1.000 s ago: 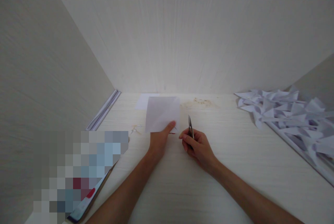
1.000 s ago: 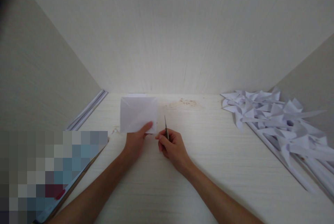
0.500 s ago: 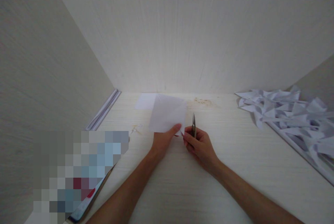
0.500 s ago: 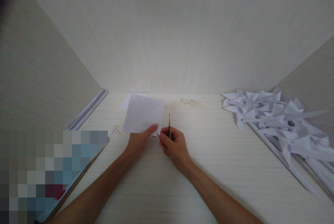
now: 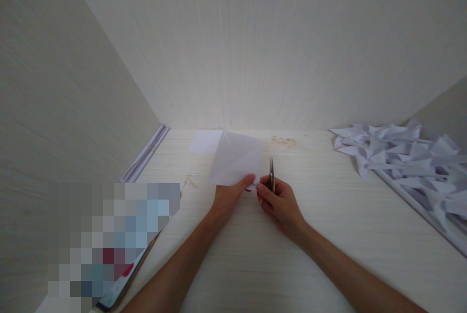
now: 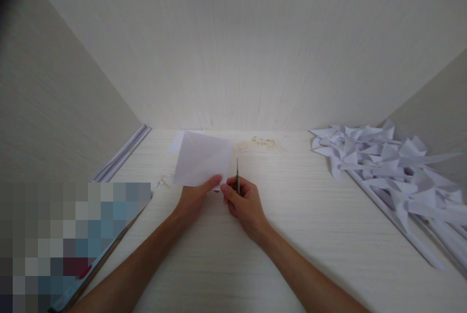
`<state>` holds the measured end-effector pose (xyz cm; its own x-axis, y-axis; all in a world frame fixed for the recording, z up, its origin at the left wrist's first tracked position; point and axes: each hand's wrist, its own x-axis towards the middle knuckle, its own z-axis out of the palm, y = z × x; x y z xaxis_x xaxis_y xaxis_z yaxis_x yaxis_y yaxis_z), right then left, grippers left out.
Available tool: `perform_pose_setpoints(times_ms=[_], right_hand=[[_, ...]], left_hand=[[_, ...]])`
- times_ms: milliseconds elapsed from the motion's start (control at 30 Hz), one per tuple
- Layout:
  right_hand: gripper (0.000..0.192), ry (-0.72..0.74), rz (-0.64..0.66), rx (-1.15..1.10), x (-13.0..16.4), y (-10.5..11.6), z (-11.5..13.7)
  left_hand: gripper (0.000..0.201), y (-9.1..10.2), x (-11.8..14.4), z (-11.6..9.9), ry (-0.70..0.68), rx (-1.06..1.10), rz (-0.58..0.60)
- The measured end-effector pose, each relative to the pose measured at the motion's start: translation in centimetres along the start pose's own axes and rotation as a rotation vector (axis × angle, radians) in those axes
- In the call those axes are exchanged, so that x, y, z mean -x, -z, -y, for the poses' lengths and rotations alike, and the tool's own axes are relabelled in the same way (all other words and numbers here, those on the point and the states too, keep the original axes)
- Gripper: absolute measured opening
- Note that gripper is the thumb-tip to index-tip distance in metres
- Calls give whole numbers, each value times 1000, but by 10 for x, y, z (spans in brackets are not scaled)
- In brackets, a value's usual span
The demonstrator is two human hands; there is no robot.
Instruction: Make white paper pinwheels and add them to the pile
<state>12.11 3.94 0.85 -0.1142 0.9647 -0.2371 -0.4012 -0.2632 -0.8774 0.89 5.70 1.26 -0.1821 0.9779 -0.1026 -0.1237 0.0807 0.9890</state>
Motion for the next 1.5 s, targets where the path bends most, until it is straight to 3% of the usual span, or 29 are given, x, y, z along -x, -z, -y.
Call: perform_pose_setpoints(times_ms=[267, 567, 1233, 1500], right_hand=[[31, -19, 52, -31, 2, 2, 2], [31, 31, 12, 59, 2, 1, 0], [34, 62, -48, 123, 1, 2, -1], [29, 104, 210, 70, 2, 3, -3]], left_hand=[[22, 1, -1, -1, 30, 56, 36], [23, 1, 1, -3, 45, 3, 104], [12, -4, 3, -2, 125, 114, 72], [17, 2, -10, -2, 65, 364, -103]])
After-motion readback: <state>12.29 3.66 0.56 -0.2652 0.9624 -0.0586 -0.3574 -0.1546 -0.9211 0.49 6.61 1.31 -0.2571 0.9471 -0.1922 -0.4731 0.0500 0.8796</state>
